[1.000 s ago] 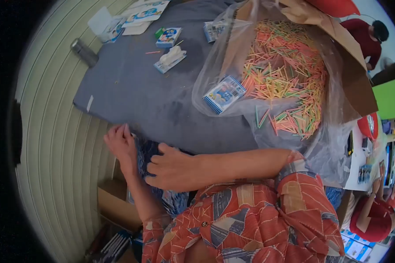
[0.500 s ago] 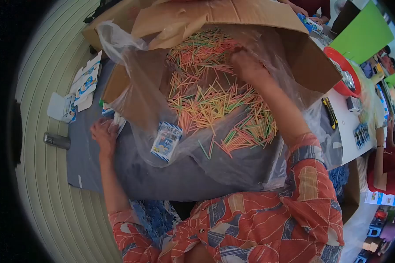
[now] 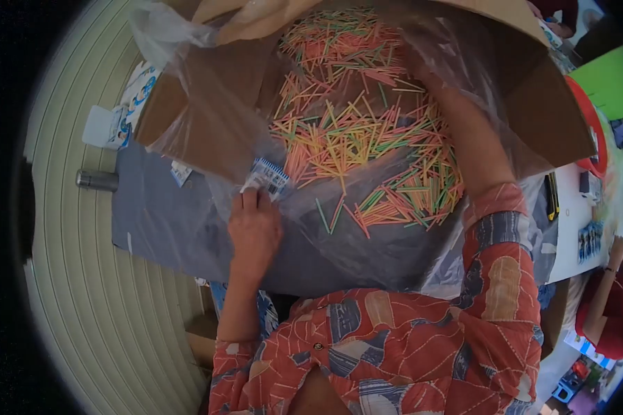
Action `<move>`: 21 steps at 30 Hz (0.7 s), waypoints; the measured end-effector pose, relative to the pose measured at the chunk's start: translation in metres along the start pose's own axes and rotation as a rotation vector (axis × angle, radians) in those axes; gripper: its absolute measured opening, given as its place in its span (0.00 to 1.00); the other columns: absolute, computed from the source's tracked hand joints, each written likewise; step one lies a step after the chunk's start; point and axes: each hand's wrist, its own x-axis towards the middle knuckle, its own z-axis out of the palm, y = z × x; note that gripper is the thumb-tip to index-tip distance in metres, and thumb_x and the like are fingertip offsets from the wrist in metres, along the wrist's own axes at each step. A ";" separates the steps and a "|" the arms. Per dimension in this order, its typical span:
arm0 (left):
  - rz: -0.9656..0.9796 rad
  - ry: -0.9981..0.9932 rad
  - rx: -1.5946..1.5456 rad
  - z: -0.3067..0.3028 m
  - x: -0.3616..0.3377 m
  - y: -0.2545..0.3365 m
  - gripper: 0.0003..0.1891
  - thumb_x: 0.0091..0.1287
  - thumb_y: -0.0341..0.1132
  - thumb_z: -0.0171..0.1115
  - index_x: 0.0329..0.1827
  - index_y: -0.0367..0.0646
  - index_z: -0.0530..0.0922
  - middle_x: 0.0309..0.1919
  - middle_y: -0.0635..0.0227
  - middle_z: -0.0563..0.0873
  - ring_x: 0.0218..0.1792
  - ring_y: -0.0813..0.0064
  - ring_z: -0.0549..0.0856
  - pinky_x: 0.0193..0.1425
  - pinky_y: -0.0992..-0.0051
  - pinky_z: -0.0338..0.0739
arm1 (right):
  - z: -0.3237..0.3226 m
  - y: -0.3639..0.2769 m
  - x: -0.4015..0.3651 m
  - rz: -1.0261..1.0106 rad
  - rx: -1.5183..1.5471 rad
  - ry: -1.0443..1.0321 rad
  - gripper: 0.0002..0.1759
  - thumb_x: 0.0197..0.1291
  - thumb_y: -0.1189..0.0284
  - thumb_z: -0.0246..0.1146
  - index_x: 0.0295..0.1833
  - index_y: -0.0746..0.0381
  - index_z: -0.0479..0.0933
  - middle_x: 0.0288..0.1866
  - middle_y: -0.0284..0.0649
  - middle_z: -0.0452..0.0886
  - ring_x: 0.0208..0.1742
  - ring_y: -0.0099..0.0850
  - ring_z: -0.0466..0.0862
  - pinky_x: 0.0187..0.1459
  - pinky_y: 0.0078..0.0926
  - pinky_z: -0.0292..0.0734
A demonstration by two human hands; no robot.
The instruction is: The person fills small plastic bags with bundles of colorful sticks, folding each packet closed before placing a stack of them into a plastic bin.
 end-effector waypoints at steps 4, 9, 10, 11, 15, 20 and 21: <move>0.027 0.067 0.007 0.007 -0.006 0.005 0.15 0.56 0.30 0.65 0.46 0.34 0.81 0.42 0.58 0.78 0.43 0.56 0.79 0.41 0.61 0.79 | -0.025 -0.033 0.022 0.270 -0.136 -0.342 0.22 0.63 0.75 0.61 0.64 0.58 0.76 0.60 0.43 0.80 0.60 0.40 0.78 0.59 0.33 0.75; -0.068 0.184 -0.352 -0.006 -0.006 -0.009 0.12 0.56 0.26 0.62 0.44 0.37 0.83 0.43 0.59 0.81 0.46 0.53 0.79 0.44 0.58 0.79 | -0.002 -0.009 -0.016 0.754 1.106 -0.131 0.29 0.61 0.74 0.64 0.69 0.55 0.72 0.65 0.45 0.77 0.64 0.37 0.76 0.62 0.35 0.73; -0.076 0.185 -0.351 -0.010 -0.003 -0.007 0.12 0.56 0.26 0.62 0.44 0.37 0.83 0.43 0.59 0.81 0.46 0.53 0.79 0.44 0.58 0.79 | 0.001 -0.009 -0.016 0.671 1.119 -0.074 0.28 0.62 0.73 0.64 0.69 0.55 0.73 0.64 0.45 0.78 0.64 0.37 0.76 0.61 0.35 0.73; -0.120 0.152 -0.288 -0.014 0.002 -0.004 0.11 0.57 0.26 0.62 0.43 0.37 0.83 0.41 0.58 0.82 0.44 0.53 0.80 0.44 0.58 0.78 | 0.004 -0.009 -0.016 0.587 1.132 -0.016 0.27 0.64 0.72 0.65 0.69 0.55 0.73 0.63 0.44 0.79 0.64 0.37 0.77 0.60 0.35 0.73; -0.105 0.134 -0.295 -0.013 0.006 -0.010 0.11 0.56 0.25 0.63 0.43 0.39 0.84 0.39 0.58 0.83 0.42 0.53 0.81 0.45 0.58 0.77 | 0.009 -0.014 -0.004 0.793 0.808 -0.209 0.25 0.66 0.61 0.64 0.67 0.55 0.75 0.62 0.42 0.80 0.61 0.38 0.79 0.58 0.35 0.73; -0.021 0.212 -0.258 -0.003 -0.010 -0.015 0.12 0.52 0.25 0.67 0.41 0.39 0.84 0.41 0.61 0.81 0.43 0.55 0.80 0.43 0.59 0.77 | 0.035 -0.007 -0.058 0.803 0.041 -0.594 0.34 0.60 0.40 0.63 0.58 0.56 0.80 0.52 0.42 0.84 0.52 0.31 0.82 0.57 0.34 0.73; -0.054 0.172 -0.308 -0.003 -0.012 -0.016 0.11 0.53 0.25 0.67 0.41 0.38 0.84 0.41 0.61 0.81 0.42 0.55 0.80 0.43 0.59 0.77 | 0.033 -0.008 -0.048 0.796 0.041 -0.593 0.34 0.60 0.40 0.63 0.58 0.56 0.80 0.52 0.42 0.84 0.52 0.31 0.82 0.57 0.34 0.73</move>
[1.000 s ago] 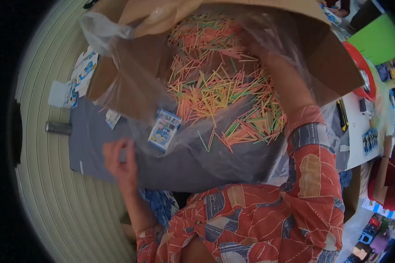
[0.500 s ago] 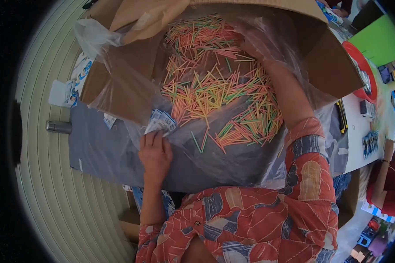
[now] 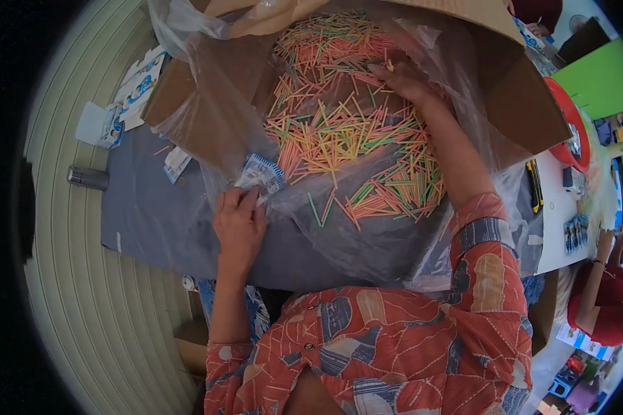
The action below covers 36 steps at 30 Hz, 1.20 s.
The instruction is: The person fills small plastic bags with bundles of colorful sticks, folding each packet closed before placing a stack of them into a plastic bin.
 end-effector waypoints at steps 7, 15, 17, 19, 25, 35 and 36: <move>-0.135 -0.084 -0.230 -0.016 0.003 -0.012 0.06 0.58 0.23 0.66 0.37 0.35 0.85 0.36 0.60 0.83 0.39 0.60 0.82 0.42 0.65 0.78 | -0.041 -0.070 -0.027 -0.044 0.782 0.114 0.24 0.67 0.49 0.62 0.52 0.57 0.83 0.35 0.32 0.83 0.40 0.29 0.80 0.51 0.34 0.73; -0.168 0.148 -0.843 0.001 0.020 0.023 0.07 0.57 0.22 0.73 0.37 0.34 0.85 0.32 0.68 0.82 0.30 0.81 0.79 0.33 0.80 0.73 | -0.037 -0.060 -0.035 -0.010 0.139 -0.162 0.21 0.69 0.50 0.61 0.53 0.53 0.85 0.27 0.34 0.80 0.32 0.30 0.78 0.41 0.38 0.73; -0.194 0.156 -0.933 0.008 0.025 0.033 0.07 0.57 0.21 0.73 0.37 0.34 0.85 0.32 0.68 0.82 0.31 0.81 0.79 0.34 0.81 0.73 | -0.053 -0.072 -0.041 0.020 0.228 -0.201 0.24 0.72 0.48 0.55 0.55 0.54 0.84 0.39 0.37 0.86 0.43 0.31 0.83 0.48 0.38 0.75; -0.241 0.179 -1.013 0.017 0.029 0.038 0.07 0.57 0.21 0.73 0.38 0.34 0.85 0.33 0.68 0.82 0.31 0.82 0.80 0.34 0.81 0.73 | -0.068 -0.104 -0.057 -0.013 0.613 -0.103 0.26 0.73 0.47 0.52 0.55 0.56 0.84 0.46 0.39 0.85 0.50 0.31 0.83 0.52 0.38 0.75; -0.291 0.079 -1.173 0.047 0.046 0.056 0.08 0.59 0.20 0.71 0.42 0.34 0.85 0.35 0.69 0.83 0.34 0.82 0.81 0.38 0.81 0.76 | -0.088 -0.195 -0.112 -0.247 1.334 -0.333 0.32 0.76 0.47 0.45 0.57 0.63 0.81 0.60 0.41 0.82 0.61 0.32 0.79 0.61 0.35 0.73; -0.211 0.157 -1.230 0.053 0.040 0.048 0.09 0.61 0.19 0.70 0.43 0.33 0.85 0.40 0.66 0.83 0.40 0.80 0.83 0.43 0.82 0.78 | -0.054 -0.186 -0.120 0.041 1.591 -0.595 0.38 0.75 0.42 0.36 0.60 0.62 0.77 0.59 0.47 0.81 0.64 0.37 0.77 0.65 0.41 0.70; -0.199 0.133 -1.226 0.054 0.039 0.046 0.09 0.62 0.18 0.68 0.45 0.33 0.85 0.40 0.65 0.82 0.41 0.79 0.83 0.45 0.81 0.80 | -0.057 -0.186 -0.118 0.088 1.789 -0.582 0.38 0.75 0.42 0.36 0.59 0.62 0.77 0.58 0.47 0.82 0.64 0.36 0.77 0.63 0.41 0.72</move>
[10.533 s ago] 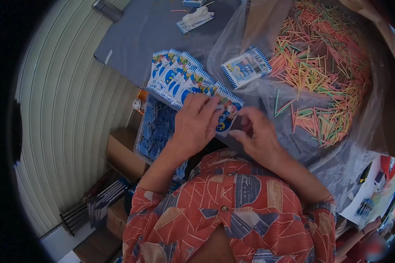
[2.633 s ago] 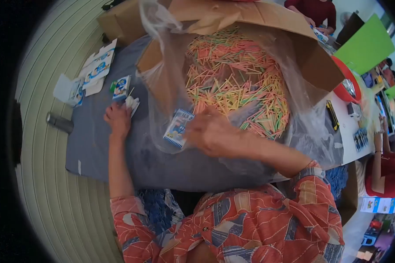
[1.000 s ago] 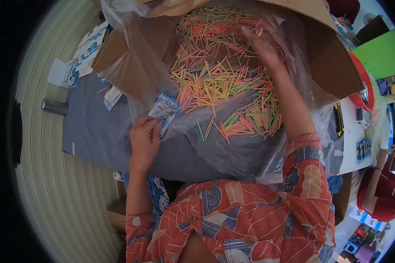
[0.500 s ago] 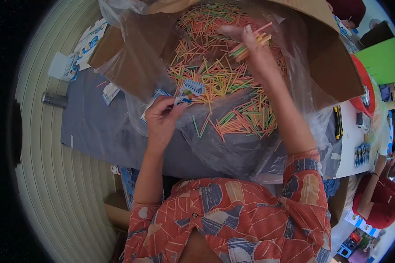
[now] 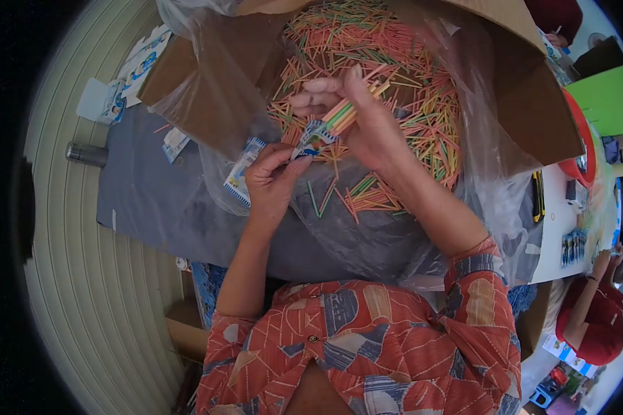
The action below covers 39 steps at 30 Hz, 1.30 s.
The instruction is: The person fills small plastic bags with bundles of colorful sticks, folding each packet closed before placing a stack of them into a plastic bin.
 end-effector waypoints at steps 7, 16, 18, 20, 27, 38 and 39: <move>0.001 0.009 -0.028 -0.002 -0.003 -0.003 0.10 0.61 0.18 0.69 0.46 0.34 0.85 0.41 0.65 0.83 0.42 0.79 0.83 0.46 0.80 0.80 | 0.027 -0.009 -0.001 -0.184 -0.381 0.065 0.36 0.78 0.46 0.37 0.54 0.64 0.81 0.52 0.42 0.85 0.56 0.32 0.82 0.60 0.35 0.74; -0.004 -0.048 0.021 -0.001 -0.001 -0.003 0.12 0.61 0.19 0.69 0.48 0.35 0.85 0.45 0.64 0.83 0.44 0.77 0.83 0.50 0.79 0.79 | 0.018 0.009 -0.006 -0.054 -0.607 -0.134 0.23 0.73 0.58 0.57 0.62 0.63 0.78 0.56 0.40 0.82 0.56 0.28 0.81 0.60 0.31 0.75; -0.073 -0.045 -0.256 0.006 -0.001 0.000 0.15 0.62 0.19 0.69 0.53 0.35 0.83 0.48 0.64 0.83 0.47 0.76 0.83 0.52 0.79 0.79 | 0.031 0.003 -0.009 -0.168 -0.528 -0.046 0.31 0.70 0.53 0.56 0.69 0.64 0.71 0.59 0.44 0.81 0.61 0.33 0.79 0.66 0.36 0.70; -0.113 -0.069 -0.312 0.007 0.001 0.002 0.17 0.62 0.19 0.69 0.54 0.34 0.82 0.49 0.64 0.83 0.49 0.76 0.83 0.53 0.79 0.79 | 0.040 0.000 -0.006 -0.262 -0.418 0.029 0.27 0.69 0.62 0.58 0.68 0.64 0.71 0.58 0.44 0.81 0.61 0.33 0.79 0.65 0.35 0.71; -0.079 -0.174 0.023 0.004 -0.011 0.025 0.16 0.58 0.19 0.70 0.50 0.36 0.82 0.42 0.68 0.84 0.48 0.77 0.83 0.51 0.79 0.77 | 0.044 0.020 -0.019 -0.216 -0.279 0.017 0.12 0.72 0.70 0.59 0.49 0.67 0.81 0.36 0.35 0.83 0.38 0.21 0.79 0.43 0.23 0.76; -0.441 0.029 1.360 -0.155 -0.067 0.079 0.22 0.54 0.29 0.73 0.54 0.41 0.81 0.48 0.60 0.81 0.52 0.58 0.78 0.59 0.59 0.69 | -0.128 -0.071 0.088 0.308 -2.297 0.223 0.19 0.60 0.63 0.60 0.51 0.63 0.84 0.49 0.55 0.85 0.53 0.47 0.85 0.57 0.41 0.77; -0.329 0.129 1.528 -0.136 -0.056 0.090 0.23 0.55 0.31 0.72 0.56 0.42 0.80 0.51 0.59 0.79 0.55 0.56 0.76 0.61 0.56 0.67 | -0.131 -0.069 0.096 0.307 -2.341 0.217 0.20 0.59 0.64 0.60 0.52 0.63 0.83 0.51 0.55 0.84 0.53 0.46 0.85 0.58 0.41 0.77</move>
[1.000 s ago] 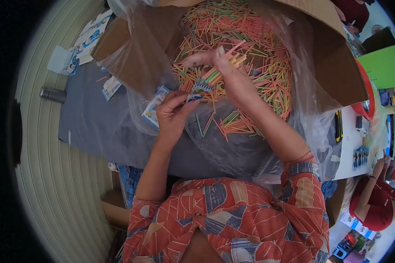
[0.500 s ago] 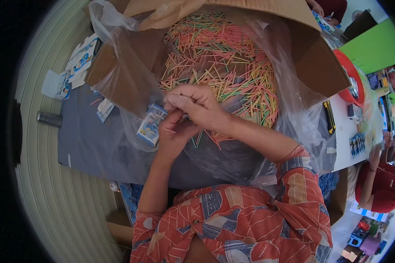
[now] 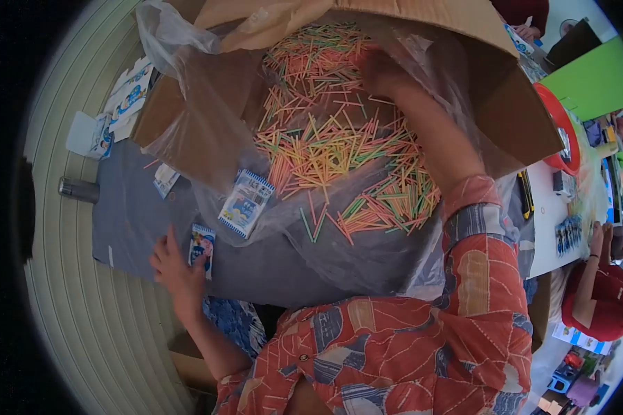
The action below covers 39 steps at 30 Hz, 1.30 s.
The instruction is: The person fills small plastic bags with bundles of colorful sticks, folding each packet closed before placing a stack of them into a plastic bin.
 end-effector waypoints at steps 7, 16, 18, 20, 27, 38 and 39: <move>0.495 -0.092 -0.102 0.033 0.017 0.085 0.20 0.57 0.33 0.68 0.52 0.34 0.79 0.49 0.57 0.78 0.51 0.54 0.77 0.52 0.57 0.73 | -0.006 -0.001 0.001 0.062 0.138 -0.212 0.21 0.60 0.67 0.57 0.57 0.63 0.82 0.61 0.53 0.80 0.62 0.42 0.80 0.63 0.36 0.74; 0.526 0.161 -0.294 0.050 0.008 0.078 0.12 0.58 0.31 0.65 0.43 0.35 0.82 0.38 0.58 0.79 0.40 0.55 0.80 0.41 0.60 0.78 | 0.061 0.020 -0.030 -0.023 0.796 0.739 0.17 0.62 0.69 0.58 0.54 0.65 0.77 0.44 0.42 0.84 0.43 0.39 0.83 0.50 0.32 0.74; 0.493 0.161 -0.283 0.049 0.007 0.082 0.11 0.58 0.30 0.65 0.43 0.36 0.82 0.37 0.59 0.79 0.40 0.55 0.80 0.41 0.60 0.78 | 0.057 0.013 -0.027 0.082 0.914 0.639 0.15 0.62 0.69 0.59 0.52 0.65 0.77 0.39 0.39 0.82 0.40 0.35 0.82 0.47 0.30 0.74; 0.466 0.163 -0.277 0.047 0.008 0.088 0.11 0.58 0.29 0.64 0.43 0.38 0.83 0.36 0.59 0.79 0.39 0.55 0.80 0.40 0.59 0.78 | 0.052 0.009 -0.025 0.190 1.023 0.538 0.13 0.62 0.69 0.61 0.49 0.64 0.78 0.35 0.35 0.81 0.37 0.32 0.81 0.44 0.29 0.74; 0.481 0.192 -0.297 0.053 0.007 0.078 0.08 0.57 0.26 0.66 0.40 0.37 0.84 0.34 0.61 0.79 0.38 0.56 0.80 0.40 0.59 0.77 | 0.022 -0.015 -0.048 0.249 1.351 0.239 0.30 0.58 0.46 0.69 0.49 0.64 0.79 0.40 0.39 0.82 0.41 0.33 0.80 0.49 0.35 0.74; 0.245 -0.070 -0.833 0.051 0.020 0.053 0.04 0.60 0.25 0.67 0.38 0.37 0.85 0.34 0.60 0.83 0.42 0.57 0.81 0.45 0.64 0.76 | 0.020 -0.015 -0.067 0.032 1.290 0.188 0.34 0.70 0.44 0.54 0.72 0.54 0.70 0.73 0.40 0.71 0.73 0.31 0.67 0.72 0.33 0.59; 0.278 0.006 -0.772 0.048 0.022 0.055 0.05 0.59 0.25 0.68 0.38 0.37 0.85 0.35 0.60 0.83 0.41 0.58 0.82 0.45 0.65 0.76 | 0.012 -0.018 -0.072 0.007 1.208 0.223 0.32 0.71 0.46 0.54 0.71 0.54 0.72 0.70 0.39 0.73 0.70 0.30 0.71 0.70 0.31 0.63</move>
